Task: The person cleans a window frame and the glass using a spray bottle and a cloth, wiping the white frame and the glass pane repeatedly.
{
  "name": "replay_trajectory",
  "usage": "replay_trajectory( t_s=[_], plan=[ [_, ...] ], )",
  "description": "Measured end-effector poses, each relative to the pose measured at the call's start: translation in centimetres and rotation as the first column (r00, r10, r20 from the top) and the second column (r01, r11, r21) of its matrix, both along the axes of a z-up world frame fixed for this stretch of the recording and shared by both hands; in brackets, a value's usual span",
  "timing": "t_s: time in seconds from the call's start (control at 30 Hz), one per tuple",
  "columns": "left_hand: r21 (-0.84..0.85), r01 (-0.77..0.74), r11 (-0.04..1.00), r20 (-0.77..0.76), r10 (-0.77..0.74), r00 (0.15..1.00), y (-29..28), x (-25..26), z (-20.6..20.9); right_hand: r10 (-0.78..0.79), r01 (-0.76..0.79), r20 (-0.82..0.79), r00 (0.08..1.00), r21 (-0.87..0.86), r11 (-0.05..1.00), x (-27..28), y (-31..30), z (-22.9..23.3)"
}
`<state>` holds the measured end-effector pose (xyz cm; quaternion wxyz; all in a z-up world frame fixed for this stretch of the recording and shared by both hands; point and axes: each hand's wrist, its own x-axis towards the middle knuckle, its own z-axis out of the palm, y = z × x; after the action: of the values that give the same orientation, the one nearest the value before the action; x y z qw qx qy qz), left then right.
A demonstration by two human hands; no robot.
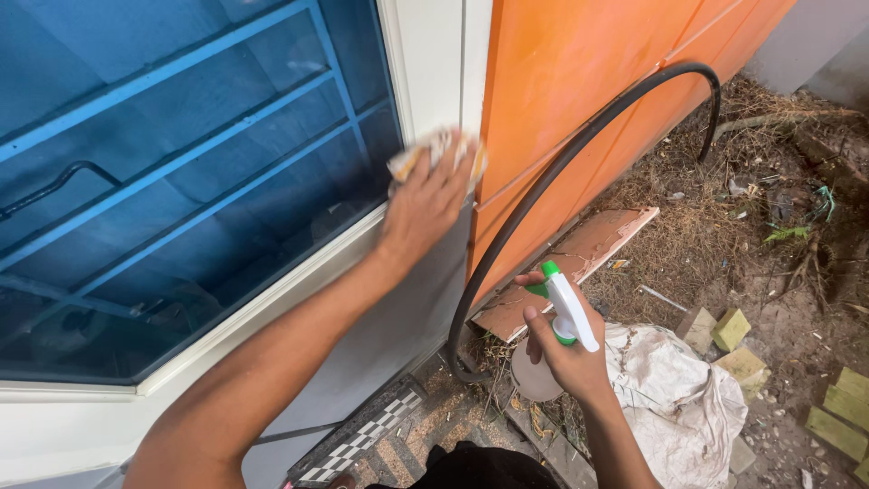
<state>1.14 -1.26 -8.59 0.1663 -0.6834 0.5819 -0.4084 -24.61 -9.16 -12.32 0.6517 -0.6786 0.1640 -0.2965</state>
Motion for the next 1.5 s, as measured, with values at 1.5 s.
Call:
replay_trajectory(
  t_s=[1.5],
  plan=[
    [-0.635,-0.015,0.772,-0.004,0.016,1.0,-1.0,0.3,6.3,0.055,-0.058,0.069,0.996,0.045,0.997,1.5,0.6,-0.1]
  ],
)
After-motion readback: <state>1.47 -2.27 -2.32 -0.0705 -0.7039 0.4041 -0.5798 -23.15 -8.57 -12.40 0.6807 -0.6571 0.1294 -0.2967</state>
